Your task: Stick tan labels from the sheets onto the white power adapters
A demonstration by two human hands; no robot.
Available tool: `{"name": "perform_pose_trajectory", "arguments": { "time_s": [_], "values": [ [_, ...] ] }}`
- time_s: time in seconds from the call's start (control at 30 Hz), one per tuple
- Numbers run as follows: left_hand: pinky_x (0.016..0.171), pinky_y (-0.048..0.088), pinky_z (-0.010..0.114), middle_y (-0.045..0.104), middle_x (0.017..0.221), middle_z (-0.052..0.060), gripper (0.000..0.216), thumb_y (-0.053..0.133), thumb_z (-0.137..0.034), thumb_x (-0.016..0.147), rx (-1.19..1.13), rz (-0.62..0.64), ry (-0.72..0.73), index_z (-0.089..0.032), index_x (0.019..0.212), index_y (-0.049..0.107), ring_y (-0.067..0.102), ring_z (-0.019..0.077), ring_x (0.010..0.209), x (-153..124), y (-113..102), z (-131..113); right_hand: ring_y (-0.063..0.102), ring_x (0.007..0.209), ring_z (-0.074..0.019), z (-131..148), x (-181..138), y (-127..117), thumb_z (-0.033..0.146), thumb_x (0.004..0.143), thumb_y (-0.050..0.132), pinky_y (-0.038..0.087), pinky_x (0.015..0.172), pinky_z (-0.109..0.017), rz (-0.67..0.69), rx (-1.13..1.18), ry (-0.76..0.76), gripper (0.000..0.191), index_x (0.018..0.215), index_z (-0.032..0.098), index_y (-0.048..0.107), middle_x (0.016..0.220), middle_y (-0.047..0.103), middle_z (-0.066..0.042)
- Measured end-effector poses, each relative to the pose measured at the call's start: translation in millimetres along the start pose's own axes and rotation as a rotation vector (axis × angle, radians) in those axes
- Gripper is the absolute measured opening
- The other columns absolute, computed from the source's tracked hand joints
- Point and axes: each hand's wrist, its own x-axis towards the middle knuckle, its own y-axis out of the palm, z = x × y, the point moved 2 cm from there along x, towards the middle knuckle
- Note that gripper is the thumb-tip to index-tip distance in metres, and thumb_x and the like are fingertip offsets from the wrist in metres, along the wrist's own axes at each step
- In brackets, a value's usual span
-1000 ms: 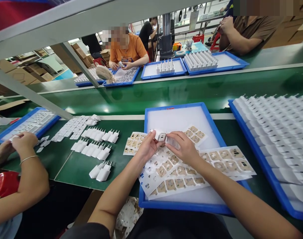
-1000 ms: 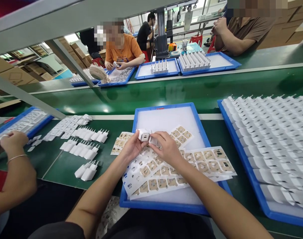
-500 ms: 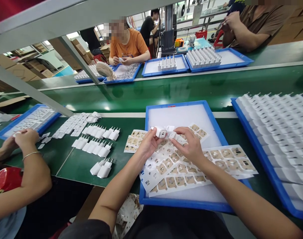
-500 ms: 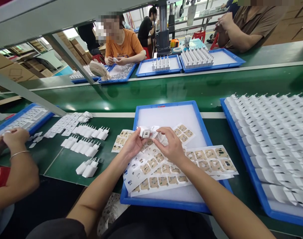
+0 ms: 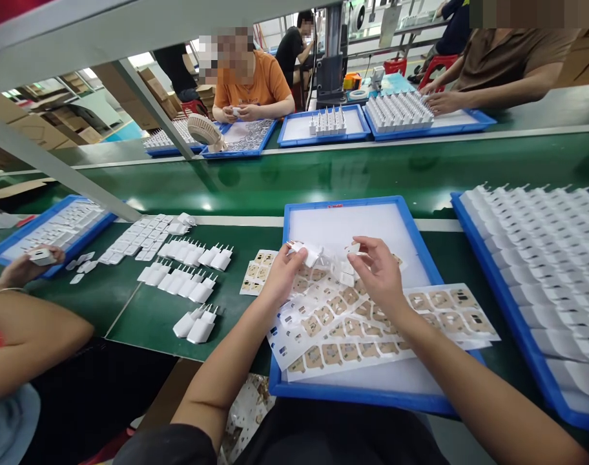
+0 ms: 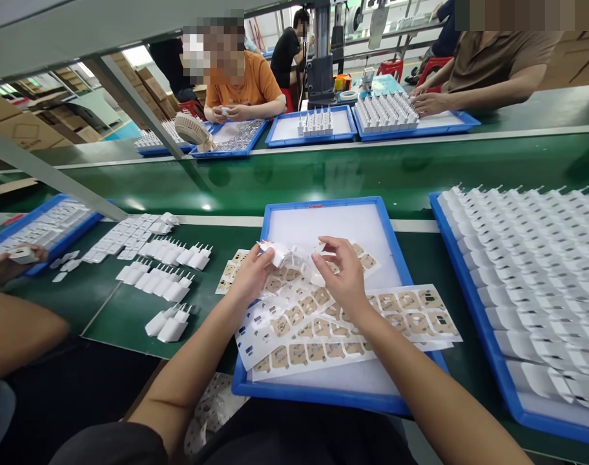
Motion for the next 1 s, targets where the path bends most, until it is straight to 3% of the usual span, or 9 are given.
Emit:
{"name": "perform_pose_trajectory", "arguments": {
  "time_s": [0.2,0.33,0.47,0.6,0.77,0.9,1.0],
  "values": [
    [0.090,0.047,0.030,0.071,0.101,0.007,0.041,0.072,-0.044,0.078,0.115,-0.015,0.192,-0.019,0.107,0.055,0.065,0.0208,0.103,-7.2,1.0,-14.1,0.056,0.100,-0.0190,0.5,-2.9,6.7,0.033,0.088,0.063,0.057,0.080,-0.031,0.075,0.032,0.027,0.023,0.110,0.025,0.061,0.109,0.056,-0.006],
    [0.088,0.052,0.037,0.073,0.097,0.010,0.041,0.069,-0.049,0.079,-0.067,0.126,0.020,-0.018,0.103,0.057,0.068,0.0260,0.101,-15.5,10.9,-10.9,0.060,0.098,-0.0194,6.7,-4.9,6.2,0.035,0.088,0.064,0.056,0.081,-0.031,0.102,0.023,0.053,0.022,0.108,0.024,0.062,0.107,0.060,-0.005],
    [0.080,0.057,0.040,0.071,0.106,0.013,0.042,0.066,-0.050,0.082,-0.156,0.213,-0.172,-0.017,0.107,0.056,0.069,0.0292,0.099,-22.9,18.1,-2.3,0.064,0.088,-0.0186,7.8,-5.8,5.1,0.039,0.089,0.062,0.055,0.073,-0.030,0.107,-0.005,0.111,0.020,0.101,0.023,0.063,0.099,0.064,-0.004],
    [0.074,0.059,0.037,0.070,0.110,0.012,0.044,0.066,-0.051,0.081,-0.133,0.227,-0.174,-0.019,0.108,0.056,0.070,0.0284,0.097,-26.1,20.2,0.9,0.065,0.077,-0.0172,3.8,-6.2,7.5,0.043,0.090,0.059,0.054,0.067,-0.029,0.143,0.012,0.190,0.023,0.094,0.021,0.064,0.090,0.066,-0.003],
    [0.080,0.058,0.038,0.073,0.101,0.009,0.042,0.070,-0.049,0.078,-0.154,0.220,-0.140,-0.019,0.105,0.056,0.071,0.0265,0.094,-26.8,22.9,0.5,0.065,0.066,-0.0155,1.7,-8.2,12.3,0.045,0.093,0.054,0.052,0.060,-0.026,0.199,0.027,0.252,0.029,0.088,0.020,0.065,0.076,0.068,-0.002],
    [0.087,0.056,0.040,0.073,0.097,0.009,0.040,0.071,-0.047,0.077,-0.212,0.174,-0.161,-0.017,0.102,0.061,0.071,0.0263,0.094,-24.3,23.6,2.2,0.065,0.062,-0.0144,2.2,-10.1,11.2,0.042,0.096,0.049,0.053,0.061,-0.027,0.190,-0.002,0.214,0.028,0.107,0.020,0.063,0.075,0.068,-0.001],
    [0.088,0.056,0.040,0.073,0.097,0.011,0.038,0.067,-0.047,0.081,-0.262,0.141,-0.216,-0.014,0.099,0.064,0.071,0.0253,0.090,-21.3,22.3,2.8,0.065,0.063,-0.0151,3.5,-10.8,8.4,0.036,0.099,0.045,0.054,0.067,-0.030,0.187,-0.176,0.054,0.034,0.129,0.025,0.056,0.074,0.067,0.000]
  ]
}}
